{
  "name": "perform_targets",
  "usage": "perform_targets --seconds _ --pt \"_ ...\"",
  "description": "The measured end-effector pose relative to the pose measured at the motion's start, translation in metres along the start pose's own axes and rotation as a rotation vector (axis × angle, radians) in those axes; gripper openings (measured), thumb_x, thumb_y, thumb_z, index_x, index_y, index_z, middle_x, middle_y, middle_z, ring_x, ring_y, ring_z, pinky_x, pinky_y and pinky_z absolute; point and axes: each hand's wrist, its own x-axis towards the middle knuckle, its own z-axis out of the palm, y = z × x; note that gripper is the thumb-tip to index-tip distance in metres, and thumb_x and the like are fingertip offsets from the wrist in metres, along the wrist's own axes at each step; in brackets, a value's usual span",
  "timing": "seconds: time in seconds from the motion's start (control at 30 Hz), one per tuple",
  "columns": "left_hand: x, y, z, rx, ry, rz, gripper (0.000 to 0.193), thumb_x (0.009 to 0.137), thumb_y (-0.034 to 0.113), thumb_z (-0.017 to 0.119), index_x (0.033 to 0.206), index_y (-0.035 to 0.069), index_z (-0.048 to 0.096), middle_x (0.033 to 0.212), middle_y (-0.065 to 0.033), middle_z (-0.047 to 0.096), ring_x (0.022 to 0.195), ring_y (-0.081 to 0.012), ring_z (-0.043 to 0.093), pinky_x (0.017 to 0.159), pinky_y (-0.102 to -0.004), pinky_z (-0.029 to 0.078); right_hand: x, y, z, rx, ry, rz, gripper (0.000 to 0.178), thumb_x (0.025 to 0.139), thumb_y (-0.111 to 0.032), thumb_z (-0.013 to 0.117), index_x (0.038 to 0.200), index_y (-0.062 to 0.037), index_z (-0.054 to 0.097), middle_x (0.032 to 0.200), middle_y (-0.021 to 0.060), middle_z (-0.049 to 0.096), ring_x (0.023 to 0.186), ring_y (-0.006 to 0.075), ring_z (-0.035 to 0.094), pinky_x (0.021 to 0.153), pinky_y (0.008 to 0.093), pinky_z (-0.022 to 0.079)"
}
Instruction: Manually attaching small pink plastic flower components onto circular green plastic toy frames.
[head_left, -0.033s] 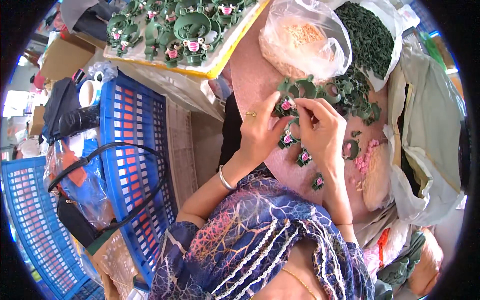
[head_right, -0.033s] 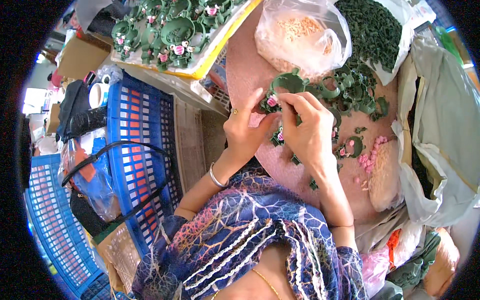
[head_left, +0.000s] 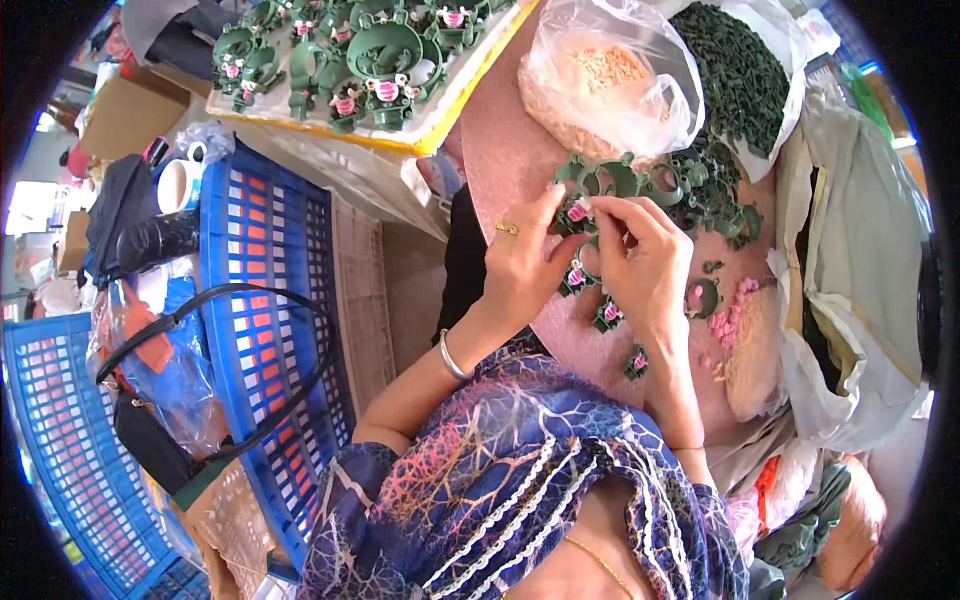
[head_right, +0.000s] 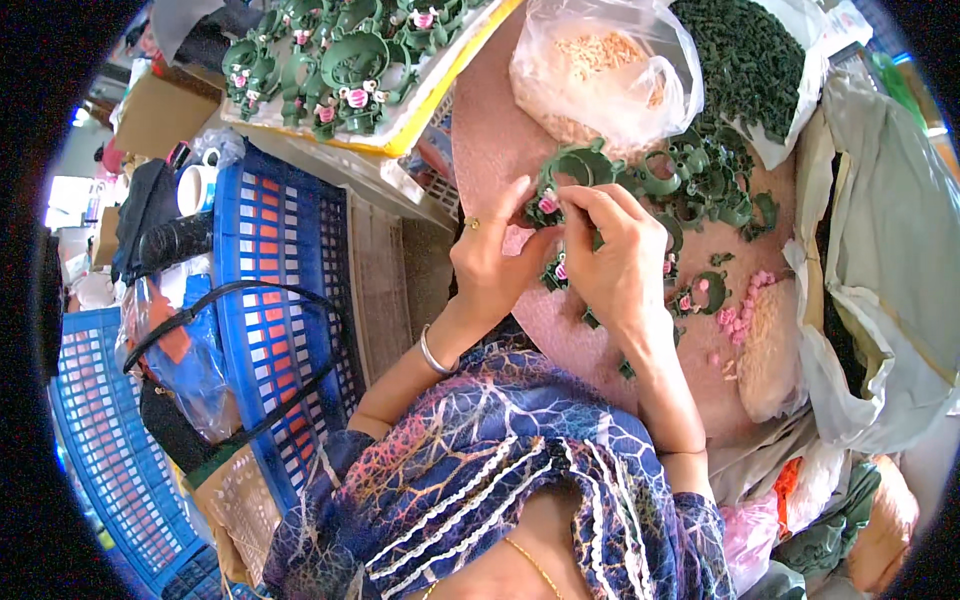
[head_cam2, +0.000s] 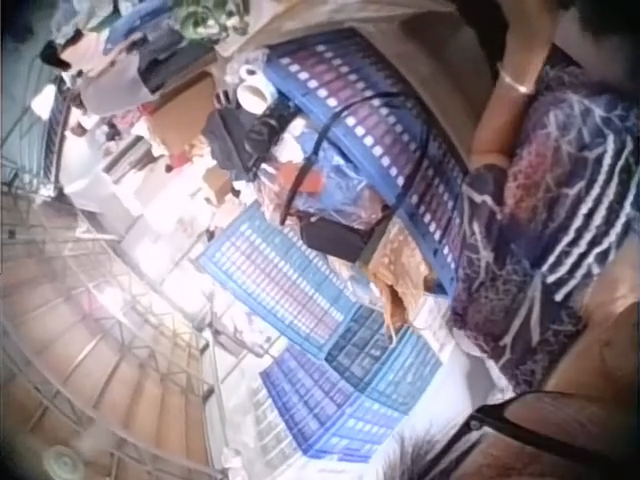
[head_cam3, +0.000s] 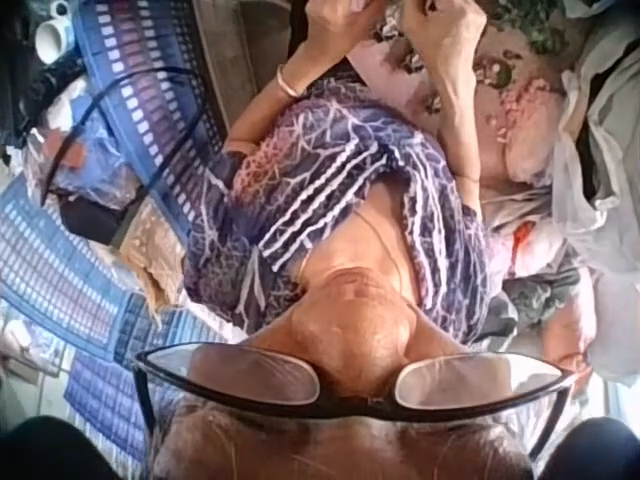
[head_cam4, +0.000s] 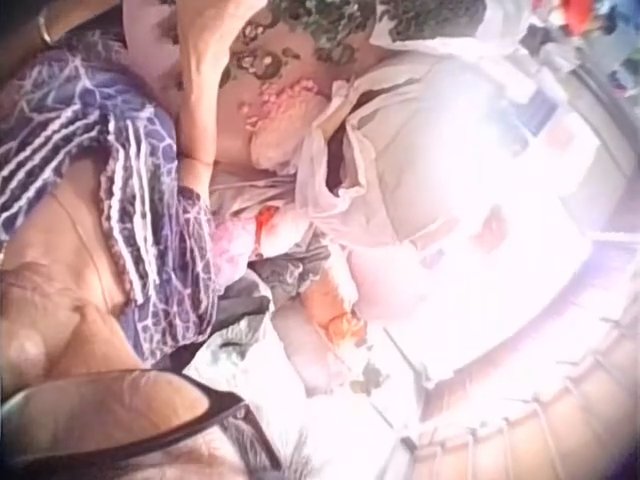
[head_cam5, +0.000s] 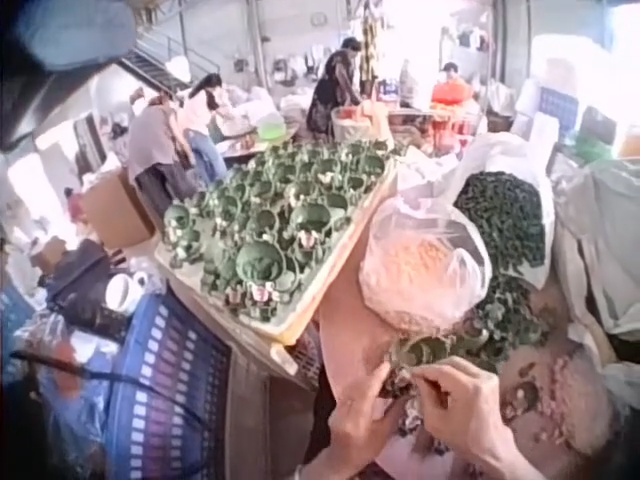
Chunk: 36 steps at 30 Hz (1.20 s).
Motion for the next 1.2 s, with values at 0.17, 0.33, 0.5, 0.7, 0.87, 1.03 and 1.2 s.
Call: perform_targets --seconds 0.17,0.33,0.5,0.7,0.87,1.03,1.2 --pt "-0.004 0.0 0.003 -0.066 -0.06 0.135 0.062 0.077 -0.001 0.079 0.133 -0.007 0.053 0.105 -0.0189 0.066 0.087 -0.0332 0.066 0.075 -0.0405 0.054 -0.003 -0.002 -0.003 -0.049 -0.005 0.062 0.013 0.084 0.002 0.066 0.095 0.0001 0.072 0.086 0.0145 0.07 0.073 0.031 0.069 0.066 0.0353 0.054" --pt "-0.007 -0.001 0.002 -0.02 -0.092 0.21 0.062 0.076 -0.004 0.077 0.132 -0.008 0.053 0.106 -0.0194 0.066 0.088 -0.0334 0.067 0.076 -0.0407 0.054 0.002 -0.001 -0.005 -0.096 -0.07 0.122 0.009 0.085 0.0 0.064 0.092 0.0017 0.07 0.085 0.0175 0.069 0.074 0.0344 0.069 0.067 0.0378 0.054" --pt "-0.007 0.002 0.002 -0.039 -0.092 0.126 0.061 0.075 -0.001 0.08 0.131 -0.006 0.054 0.11 -0.0186 0.068 0.091 -0.0317 0.069 0.075 -0.0375 0.057 0.0 -0.003 0.001 -0.11 -0.074 0.101 0.019 0.086 0.0 0.065 0.105 -0.0005 0.068 0.089 0.0182 0.069 0.082 0.0356 0.069 0.072 0.0393 0.054" --pt "-0.004 0.003 0.0 -0.26 -0.056 -0.144 0.065 0.076 0.003 0.085 0.133 -0.002 0.055 0.11 -0.0167 0.072 0.092 -0.0178 0.071 0.079 -0.0303 0.059 0.006 -0.002 -0.013 -0.137 -0.02 -0.05 0.038 0.079 0.003 0.068 0.116 -0.0078 0.07 0.102 0.0115 0.07 0.093 0.0304 0.066 0.081 0.0382 0.055" --pt "-0.006 0.003 -0.003 -0.289 -0.111 -0.177 0.065 0.074 0.006 0.085 0.131 -0.001 0.055 0.111 -0.0172 0.071 0.095 -0.0273 0.072 0.079 -0.0338 0.059 0.015 0.002 -0.019 -0.347 -0.108 -0.445 0.051 0.064 -0.006 0.071 0.114 -0.0123 0.072 0.104 0.001 0.073 0.096 0.022 0.062 0.088 0.0374 0.046" --pt "-0.007 0.004 -0.004 -0.339 -0.103 -0.178 0.064 0.074 0.008 0.085 0.13 0.0 0.056 0.109 -0.0166 0.071 0.093 -0.028 0.072 0.081 -0.0346 0.058 0.027 0.006 -0.025 -0.388 -0.195 -0.533 0.048 0.064 -0.014 0.07 0.112 -0.0117 0.072 0.101 -0.0001 0.073 0.095 0.0211 0.061 0.087 0.0381 0.044" --pt "-0.009 0.003 -0.006 -0.327 -0.15 -0.198 0.063 0.073 0.009 0.086 0.129 0.0 0.057 0.107 -0.015 0.07 0.092 -0.0273 0.071 0.079 -0.0355 0.057 0.034 0.007 -0.031 -0.305 -0.248 -0.565 0.039 0.068 -0.015 0.07 0.108 -0.0115 0.072 0.092 -0.0007 0.071 0.091 0.0201 0.06 0.085 0.036 0.043"
